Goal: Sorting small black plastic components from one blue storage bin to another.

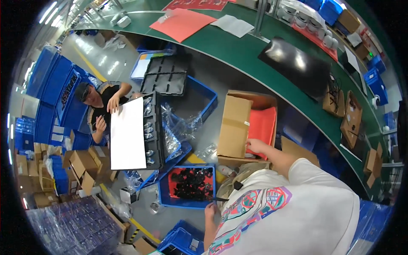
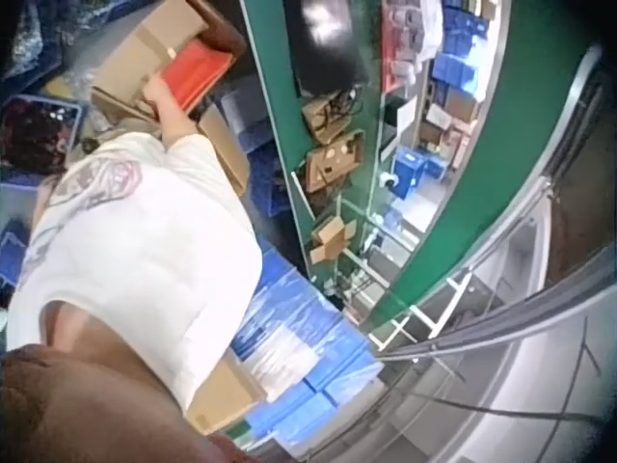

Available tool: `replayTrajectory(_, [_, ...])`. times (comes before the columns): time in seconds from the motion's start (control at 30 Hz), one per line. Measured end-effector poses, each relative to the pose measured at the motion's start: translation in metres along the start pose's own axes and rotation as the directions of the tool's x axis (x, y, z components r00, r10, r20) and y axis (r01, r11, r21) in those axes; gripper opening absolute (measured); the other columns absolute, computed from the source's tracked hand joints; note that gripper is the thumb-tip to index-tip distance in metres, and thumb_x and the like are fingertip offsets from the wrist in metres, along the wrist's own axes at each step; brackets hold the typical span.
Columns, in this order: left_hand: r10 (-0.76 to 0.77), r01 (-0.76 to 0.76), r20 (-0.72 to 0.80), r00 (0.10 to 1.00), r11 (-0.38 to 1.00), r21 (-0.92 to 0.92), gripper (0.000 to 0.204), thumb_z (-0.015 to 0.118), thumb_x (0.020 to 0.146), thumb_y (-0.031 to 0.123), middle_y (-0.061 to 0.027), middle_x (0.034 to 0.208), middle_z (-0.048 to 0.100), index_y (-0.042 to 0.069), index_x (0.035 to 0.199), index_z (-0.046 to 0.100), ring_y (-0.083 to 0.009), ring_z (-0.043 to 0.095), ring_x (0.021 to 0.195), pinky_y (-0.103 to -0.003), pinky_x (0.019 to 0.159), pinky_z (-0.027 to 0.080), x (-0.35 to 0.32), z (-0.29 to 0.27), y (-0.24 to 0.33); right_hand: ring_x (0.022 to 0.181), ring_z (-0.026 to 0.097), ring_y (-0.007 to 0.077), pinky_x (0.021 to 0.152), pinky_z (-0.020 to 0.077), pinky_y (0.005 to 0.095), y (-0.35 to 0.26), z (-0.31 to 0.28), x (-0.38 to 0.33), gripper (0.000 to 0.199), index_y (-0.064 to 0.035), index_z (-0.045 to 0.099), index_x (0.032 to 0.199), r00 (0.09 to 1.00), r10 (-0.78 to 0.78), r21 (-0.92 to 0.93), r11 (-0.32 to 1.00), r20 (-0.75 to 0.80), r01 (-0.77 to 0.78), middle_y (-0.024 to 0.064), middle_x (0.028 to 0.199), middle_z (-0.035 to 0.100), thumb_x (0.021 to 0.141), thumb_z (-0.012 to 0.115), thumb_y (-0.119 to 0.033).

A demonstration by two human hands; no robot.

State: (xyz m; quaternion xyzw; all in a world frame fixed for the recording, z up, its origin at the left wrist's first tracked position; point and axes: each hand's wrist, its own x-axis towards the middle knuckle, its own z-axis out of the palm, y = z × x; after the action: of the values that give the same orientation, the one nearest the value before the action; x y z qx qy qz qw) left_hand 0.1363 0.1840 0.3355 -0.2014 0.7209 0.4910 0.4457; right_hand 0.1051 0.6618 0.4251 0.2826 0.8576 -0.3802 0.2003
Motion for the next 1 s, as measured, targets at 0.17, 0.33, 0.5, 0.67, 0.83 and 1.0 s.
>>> replayTrajectory(0.17, [0.011, -0.013, -0.017, 1.0, 0.996, -0.094, 0.03, 0.051, 0.084, 0.013, -0.0115, 0.083, 0.064, 0.002, 0.111, 0.054, -0.0165, 0.059, 0.059, -0.027, 0.049, 0.047, 0.026, -0.036, -0.023, 0.096, 0.059, 0.0325, 0.082, 0.0465, 0.0401, -0.029, 0.013, -0.027, 0.032, -0.0106, 0.06, 0.109, 0.974, 0.021, -0.261, 0.964, 0.224, 0.039, 0.0191, 0.102, 0.061, 0.081, 0.048, -0.022])
replayTrajectory(0.33, [0.083, -0.109, -0.098, 0.992, 0.947, -0.301, 0.028, 0.053, 0.082, 0.012, -0.008, 0.079, 0.063, 0.002, 0.108, 0.055, -0.015, 0.059, 0.058, -0.023, 0.046, 0.045, 0.04, -0.033, 0.036, 0.099, 0.058, 0.0324, 0.085, 0.0453, 0.0393, -0.023, 0.017, -0.037, 0.036, -0.0125, 0.058, 0.113, 0.949, -0.009, -0.332, 0.936, 0.316, 0.119, 0.0173, 0.106, 0.061, 0.08, 0.048, -0.02])
replayTrajectory(0.5, [0.148, -0.16, -0.063, 0.987, 0.917, -0.364, 0.025, 0.053, 0.082, 0.012, -0.0076, 0.082, 0.062, 0.001, 0.105, 0.057, -0.0138, 0.058, 0.063, -0.022, 0.055, 0.047, 0.043, -0.006, 0.053, 0.105, 0.055, 0.0319, 0.089, 0.043, 0.0382, -0.06, -0.007, -0.046, 0.038, -0.0117, 0.057, 0.115, 0.961, -0.002, -0.292, 0.953, 0.275, 0.086, 0.0169, 0.113, 0.058, 0.079, 0.048, -0.016])
replayTrajectory(0.67, [0.1, -0.089, 0.056, 0.993, 0.981, -0.173, 0.025, 0.054, 0.08, 0.01, -0.0069, 0.074, 0.061, -0.002, 0.101, 0.06, -0.0132, 0.056, 0.06, -0.023, 0.056, 0.046, 0.045, 0.011, 0.039, 0.106, 0.054, 0.032, 0.09, 0.0423, 0.0382, -0.058, -0.008, -0.032, 0.04, -0.0104, 0.058, 0.115, 0.98, -0.058, -0.197, 0.976, 0.188, 0.096, 0.0169, 0.114, 0.058, 0.077, 0.046, -0.013])
replayTrajectory(0.83, [0.061, -0.055, 0.044, 0.997, 0.991, -0.12, 0.026, 0.053, 0.082, 0.01, -0.0089, 0.074, 0.062, -0.002, 0.104, 0.058, -0.0159, 0.059, 0.058, -0.024, 0.05, 0.046, 0.052, -0.007, 0.033, 0.097, 0.058, 0.031, 0.083, 0.0456, 0.0399, -0.058, -0.017, -0.027, 0.036, -0.0133, 0.058, 0.112, 0.963, -0.067, -0.307, 0.94, 0.26, 0.148, 0.0134, 0.105, 0.062, 0.077, 0.053, -0.02])
replayTrajectory(1.0, [0.037, -0.079, -0.116, 0.993, 0.918, -0.387, 0.028, 0.053, 0.081, 0.01, -0.0155, 0.072, 0.063, -0.002, 0.106, 0.055, -0.0183, 0.058, 0.051, -0.026, 0.043, 0.044, 0.054, -0.01, 0.046, 0.095, 0.059, 0.0329, 0.08, 0.0468, 0.0417, -0.031, -0.031, -0.003, 0.035, -0.0148, 0.059, 0.11, 0.926, -0.111, -0.283, 0.933, 0.361, 0.222, 0.0149, 0.102, 0.063, 0.076, 0.052, -0.021])
